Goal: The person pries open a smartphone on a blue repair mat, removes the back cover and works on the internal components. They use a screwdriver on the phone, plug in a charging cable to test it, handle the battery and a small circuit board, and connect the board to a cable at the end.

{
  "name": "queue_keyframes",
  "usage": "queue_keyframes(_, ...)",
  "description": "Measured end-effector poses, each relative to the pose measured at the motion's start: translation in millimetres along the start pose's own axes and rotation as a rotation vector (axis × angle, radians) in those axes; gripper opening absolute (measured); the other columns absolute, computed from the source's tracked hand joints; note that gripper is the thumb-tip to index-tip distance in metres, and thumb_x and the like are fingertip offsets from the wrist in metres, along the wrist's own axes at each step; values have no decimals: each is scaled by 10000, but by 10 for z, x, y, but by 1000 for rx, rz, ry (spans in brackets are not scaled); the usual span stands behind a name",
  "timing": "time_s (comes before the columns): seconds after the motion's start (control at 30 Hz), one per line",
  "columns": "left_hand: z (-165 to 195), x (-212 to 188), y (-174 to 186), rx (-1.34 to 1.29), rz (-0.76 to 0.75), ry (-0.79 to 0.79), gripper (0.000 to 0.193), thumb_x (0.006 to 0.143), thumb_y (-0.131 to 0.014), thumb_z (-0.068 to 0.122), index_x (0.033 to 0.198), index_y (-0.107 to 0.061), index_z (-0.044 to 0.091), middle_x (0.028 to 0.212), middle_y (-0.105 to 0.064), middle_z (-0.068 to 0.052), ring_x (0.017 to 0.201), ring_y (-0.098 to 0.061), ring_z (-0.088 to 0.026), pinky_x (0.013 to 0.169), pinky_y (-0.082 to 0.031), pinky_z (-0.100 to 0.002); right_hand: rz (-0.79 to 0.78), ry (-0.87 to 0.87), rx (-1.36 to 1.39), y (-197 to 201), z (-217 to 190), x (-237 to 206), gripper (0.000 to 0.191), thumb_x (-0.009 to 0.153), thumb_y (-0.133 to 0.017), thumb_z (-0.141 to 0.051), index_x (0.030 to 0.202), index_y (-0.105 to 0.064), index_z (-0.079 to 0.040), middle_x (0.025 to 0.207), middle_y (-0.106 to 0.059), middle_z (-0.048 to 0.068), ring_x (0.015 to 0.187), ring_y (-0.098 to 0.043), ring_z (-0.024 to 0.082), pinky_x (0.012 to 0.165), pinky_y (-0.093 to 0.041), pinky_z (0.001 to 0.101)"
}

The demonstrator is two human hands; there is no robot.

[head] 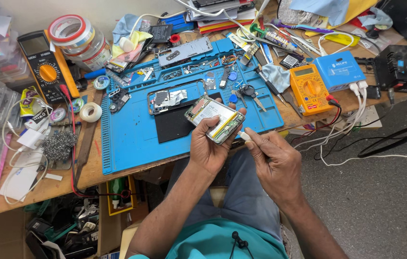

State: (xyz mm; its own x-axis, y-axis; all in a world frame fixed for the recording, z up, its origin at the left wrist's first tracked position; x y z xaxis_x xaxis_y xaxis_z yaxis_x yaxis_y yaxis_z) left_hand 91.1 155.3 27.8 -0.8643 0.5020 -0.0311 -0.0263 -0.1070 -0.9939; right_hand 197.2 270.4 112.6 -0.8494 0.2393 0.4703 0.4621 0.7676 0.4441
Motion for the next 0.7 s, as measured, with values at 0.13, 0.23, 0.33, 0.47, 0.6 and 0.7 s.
queue_keyframes(0.13,3,-11,12,0,22,-3,581,907,-599,-25,1448,-415,80,1315,-594,-250,1290,-570,-495,945,-627,-522,30,-52,66,3,31,-3,354,892,-786,-118,1234,-718,-59,815,-733,48,665,-662,70,591,-536,262)
queue_keyframes(0.23,3,-21,4,6,23,-12,593,900,-597,-26,1453,-414,85,1314,-592,-242,1292,-572,-492,940,-628,-526,63,-51,105,19,41,-7,196,919,-787,-105,1092,-725,-39,855,-761,60,727,-708,71,622,-563,259)
queue_keyframes(0.33,10,-33,-27,17,-3,-32,591,909,-594,-29,1461,-413,80,1308,-591,-243,1295,-565,-492,944,-628,-525,74,-36,66,30,38,-9,166,926,-773,-108,1065,-732,-28,823,-749,66,685,-686,81,597,-547,260)
queue_keyframes(0.47,8,-54,-49,35,-5,-40,628,906,-594,-31,1487,-399,111,1317,-580,-230,1307,-559,-490,957,-620,-528,28,-54,15,5,58,0,137,966,-733,-152,1039,-745,-37,717,-698,53,618,-654,73,545,-505,269)
queue_keyframes(0.6,14,-80,-78,90,9,-60,715,886,-598,-32,1537,-366,152,1349,-555,-220,1312,-556,-492,990,-606,-531,-55,-149,37,-52,152,14,173,989,-688,-201,987,-753,-41,593,-630,33,512,-573,72,481,-437,286)
queue_keyframes(0.7,13,-102,-134,131,-16,-72,782,884,-601,-24,1583,-319,180,1371,-536,-218,1314,-556,-482,1003,-598,-533,-100,-206,87,-88,224,6,207,997,-673,-219,952,-744,-30,567,-601,14,511,-530,54,471,-417,275)
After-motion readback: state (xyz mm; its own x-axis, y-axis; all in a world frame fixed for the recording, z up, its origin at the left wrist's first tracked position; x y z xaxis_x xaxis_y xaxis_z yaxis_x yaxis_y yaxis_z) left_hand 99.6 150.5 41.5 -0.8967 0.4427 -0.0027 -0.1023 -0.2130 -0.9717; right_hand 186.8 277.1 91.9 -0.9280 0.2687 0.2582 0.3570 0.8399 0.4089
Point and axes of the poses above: each hand's wrist, its own x-axis towards the middle knuckle, its own y-axis out of the back of the hand, z = x × y, the point moved 8 cm from there along x, towards the middle knuckle
